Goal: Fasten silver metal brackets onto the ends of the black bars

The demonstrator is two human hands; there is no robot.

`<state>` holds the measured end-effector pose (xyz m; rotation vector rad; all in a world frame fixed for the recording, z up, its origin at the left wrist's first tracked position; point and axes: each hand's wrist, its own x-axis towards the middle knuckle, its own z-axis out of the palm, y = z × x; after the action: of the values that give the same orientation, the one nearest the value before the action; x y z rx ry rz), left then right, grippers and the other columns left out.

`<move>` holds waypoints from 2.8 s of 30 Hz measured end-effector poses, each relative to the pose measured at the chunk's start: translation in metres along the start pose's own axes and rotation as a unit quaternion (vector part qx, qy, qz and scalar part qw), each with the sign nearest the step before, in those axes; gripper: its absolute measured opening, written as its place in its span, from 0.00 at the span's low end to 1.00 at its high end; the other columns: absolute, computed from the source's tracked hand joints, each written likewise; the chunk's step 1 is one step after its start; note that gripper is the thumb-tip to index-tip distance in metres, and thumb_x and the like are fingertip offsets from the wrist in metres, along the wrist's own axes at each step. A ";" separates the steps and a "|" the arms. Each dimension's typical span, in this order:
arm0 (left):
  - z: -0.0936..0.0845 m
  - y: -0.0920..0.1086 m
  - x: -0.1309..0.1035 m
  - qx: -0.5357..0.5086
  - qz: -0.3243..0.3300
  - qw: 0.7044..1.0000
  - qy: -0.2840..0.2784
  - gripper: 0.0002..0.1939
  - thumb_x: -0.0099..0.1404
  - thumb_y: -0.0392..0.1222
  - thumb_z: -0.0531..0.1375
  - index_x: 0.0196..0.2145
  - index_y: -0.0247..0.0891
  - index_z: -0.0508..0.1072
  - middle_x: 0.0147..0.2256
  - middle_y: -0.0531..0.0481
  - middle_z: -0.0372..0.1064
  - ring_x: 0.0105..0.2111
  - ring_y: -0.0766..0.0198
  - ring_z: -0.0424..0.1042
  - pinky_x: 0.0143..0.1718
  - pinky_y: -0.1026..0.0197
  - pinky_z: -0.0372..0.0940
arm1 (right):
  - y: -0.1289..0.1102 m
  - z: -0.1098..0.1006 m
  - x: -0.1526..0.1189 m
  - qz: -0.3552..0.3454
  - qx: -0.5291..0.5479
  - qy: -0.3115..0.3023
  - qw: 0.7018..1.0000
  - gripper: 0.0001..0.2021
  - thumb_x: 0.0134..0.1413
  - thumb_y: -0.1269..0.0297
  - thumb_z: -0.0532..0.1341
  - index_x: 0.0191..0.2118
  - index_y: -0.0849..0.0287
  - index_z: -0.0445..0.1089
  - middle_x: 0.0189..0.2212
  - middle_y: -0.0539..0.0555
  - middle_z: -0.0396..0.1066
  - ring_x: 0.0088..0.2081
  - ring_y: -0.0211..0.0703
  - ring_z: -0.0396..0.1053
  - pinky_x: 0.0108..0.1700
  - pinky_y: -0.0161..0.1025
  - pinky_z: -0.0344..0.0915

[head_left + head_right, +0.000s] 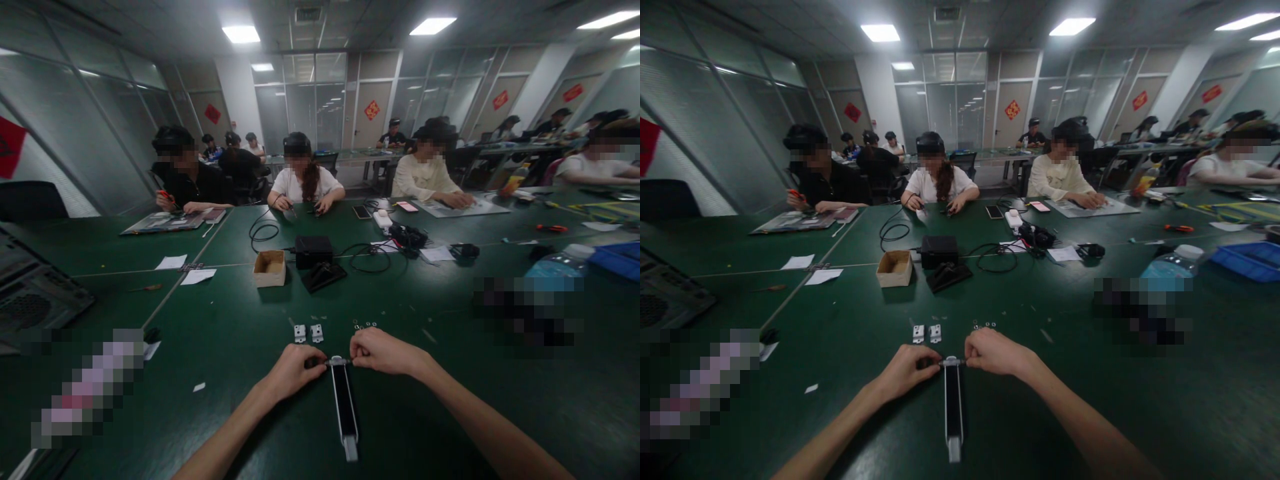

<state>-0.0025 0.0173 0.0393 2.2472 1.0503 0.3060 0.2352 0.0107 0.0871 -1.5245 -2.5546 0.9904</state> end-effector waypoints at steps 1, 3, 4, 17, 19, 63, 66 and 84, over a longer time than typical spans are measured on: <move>-0.001 0.000 0.000 -0.001 -0.001 1.000 -0.002 0.10 0.63 0.40 0.58 0.41 0.39 0.76 0.34 0.53 0.74 0.31 0.65 0.70 0.32 0.68 0.60 | 0.003 -0.002 0.000 -0.002 -0.002 0.003 1.000 0.06 0.54 0.66 0.60 0.37 0.61 0.72 0.34 0.53 0.71 0.34 0.41 0.67 0.33 0.34 0.60; -0.003 0.001 0.000 -0.002 -0.002 1.000 -0.006 0.10 0.63 0.40 0.58 0.41 0.39 0.76 0.34 0.53 0.74 0.31 0.66 0.70 0.32 0.68 0.60 | 0.011 -0.004 0.001 -0.007 -0.010 0.019 1.000 0.06 0.54 0.66 0.59 0.37 0.60 0.72 0.34 0.53 0.70 0.35 0.41 0.67 0.34 0.34 0.60; -0.004 0.001 0.000 -0.002 -0.002 1.000 -0.008 0.09 0.63 0.40 0.58 0.41 0.39 0.76 0.34 0.53 0.74 0.31 0.66 0.70 0.32 0.68 0.60 | 0.016 -0.005 0.002 -0.006 -0.017 0.033 0.999 0.06 0.55 0.66 0.59 0.36 0.60 0.71 0.34 0.53 0.70 0.35 0.41 0.67 0.35 0.35 0.61; -0.014 -0.004 -0.001 -0.017 0.001 0.999 -0.035 0.12 0.61 0.40 0.61 0.44 0.39 0.75 0.35 0.52 0.73 0.32 0.66 0.70 0.33 0.68 0.61 | 0.044 0.002 0.013 0.032 -0.093 0.098 0.990 0.13 0.57 0.70 0.56 0.48 0.57 0.69 0.45 0.57 0.66 0.47 0.46 0.64 0.47 0.40 0.61; -0.014 -0.006 -0.001 -0.024 0.002 0.999 -0.039 0.13 0.61 0.41 0.61 0.44 0.40 0.74 0.35 0.53 0.73 0.31 0.66 0.69 0.32 0.68 0.61 | 0.045 -0.001 0.013 0.039 -0.091 0.102 0.990 0.13 0.57 0.70 0.55 0.48 0.57 0.69 0.44 0.57 0.67 0.47 0.46 0.64 0.47 0.40 0.61; -0.024 0.005 -0.006 -0.109 -0.002 0.993 0.034 0.12 0.61 0.44 0.60 0.41 0.37 0.74 0.35 0.51 0.71 0.29 0.65 0.66 0.31 0.66 0.60 | -0.010 0.017 0.010 -0.073 0.004 0.240 0.968 0.06 0.59 0.70 0.53 0.35 0.61 0.67 0.34 0.54 0.65 0.37 0.41 0.63 0.39 0.38 0.62; -0.020 0.012 -0.006 -0.234 0.015 0.972 0.031 0.14 0.63 0.48 0.58 0.37 0.34 0.75 0.30 0.51 0.69 0.27 0.67 0.64 0.29 0.66 0.59 | -0.034 0.026 0.002 -0.139 0.048 0.221 0.964 0.05 0.60 0.70 0.53 0.37 0.60 0.65 0.35 0.54 0.64 0.38 0.41 0.62 0.40 0.38 0.63; -0.021 0.007 -0.001 -0.287 -0.061 0.956 -0.030 0.09 0.56 0.39 0.59 0.33 0.32 0.75 0.27 0.51 0.70 0.25 0.68 0.65 0.27 0.66 0.60 | -0.030 0.030 0.005 -0.143 -0.027 0.256 0.956 0.03 0.57 0.70 0.57 0.37 0.60 0.68 0.36 0.53 0.67 0.40 0.41 0.63 0.44 0.40 0.60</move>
<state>-0.0083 0.0223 0.0606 1.6555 0.9185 0.4245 0.1996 -0.0106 0.0770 -1.1712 -2.3383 0.4230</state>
